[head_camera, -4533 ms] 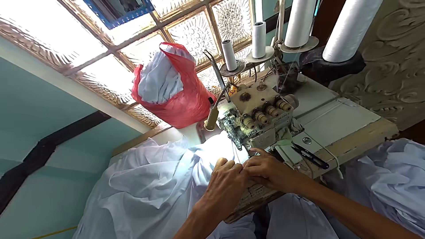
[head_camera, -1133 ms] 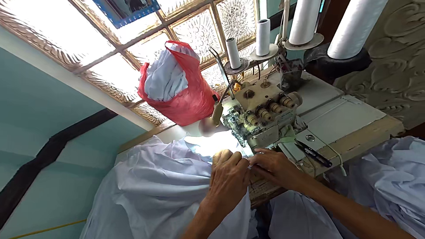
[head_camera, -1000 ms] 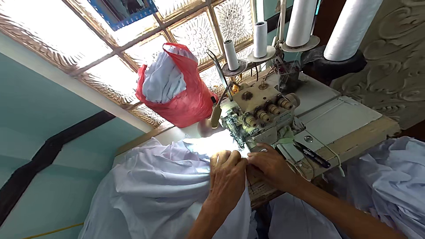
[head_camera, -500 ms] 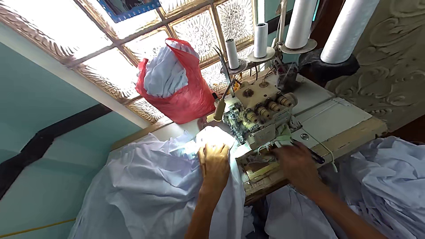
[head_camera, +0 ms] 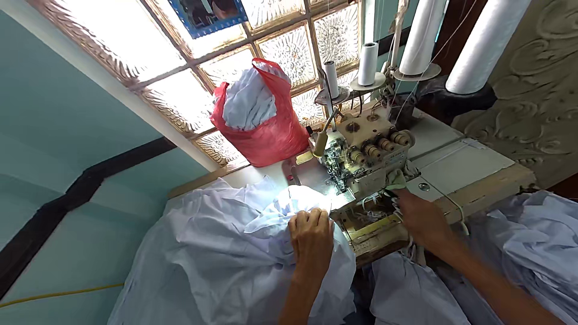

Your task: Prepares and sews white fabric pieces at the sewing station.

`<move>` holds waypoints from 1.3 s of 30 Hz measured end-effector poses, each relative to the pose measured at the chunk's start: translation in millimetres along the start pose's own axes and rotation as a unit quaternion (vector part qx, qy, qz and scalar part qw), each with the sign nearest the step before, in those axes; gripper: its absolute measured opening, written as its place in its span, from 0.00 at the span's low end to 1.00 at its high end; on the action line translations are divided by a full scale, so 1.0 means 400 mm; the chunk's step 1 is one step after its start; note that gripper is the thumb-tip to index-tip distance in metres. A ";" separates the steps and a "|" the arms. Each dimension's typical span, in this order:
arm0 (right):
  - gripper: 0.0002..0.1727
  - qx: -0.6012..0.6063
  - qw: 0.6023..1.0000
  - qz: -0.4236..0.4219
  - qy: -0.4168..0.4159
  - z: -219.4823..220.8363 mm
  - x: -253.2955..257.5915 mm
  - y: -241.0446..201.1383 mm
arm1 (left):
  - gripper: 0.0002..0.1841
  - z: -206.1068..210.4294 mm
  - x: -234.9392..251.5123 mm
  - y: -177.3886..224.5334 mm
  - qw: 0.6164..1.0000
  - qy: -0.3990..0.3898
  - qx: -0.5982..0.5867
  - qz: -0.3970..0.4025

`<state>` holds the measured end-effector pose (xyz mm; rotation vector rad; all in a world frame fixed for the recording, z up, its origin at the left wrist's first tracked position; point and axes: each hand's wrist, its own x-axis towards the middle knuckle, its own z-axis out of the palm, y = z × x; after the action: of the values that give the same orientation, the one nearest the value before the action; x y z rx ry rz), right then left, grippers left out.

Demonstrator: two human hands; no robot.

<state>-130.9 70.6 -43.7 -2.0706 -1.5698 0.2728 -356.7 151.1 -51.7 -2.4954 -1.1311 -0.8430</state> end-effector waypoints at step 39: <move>0.20 -0.052 0.988 -0.039 0.138 0.107 -0.024 0.217 | 0.18 -0.214 0.069 -0.142 0.702 -0.043 -0.629 -0.331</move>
<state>-81.0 57.2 -126.2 -2.0163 -1.5180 -0.1217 -418.8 165.1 33.4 -3.0012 -1.9999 -2.3959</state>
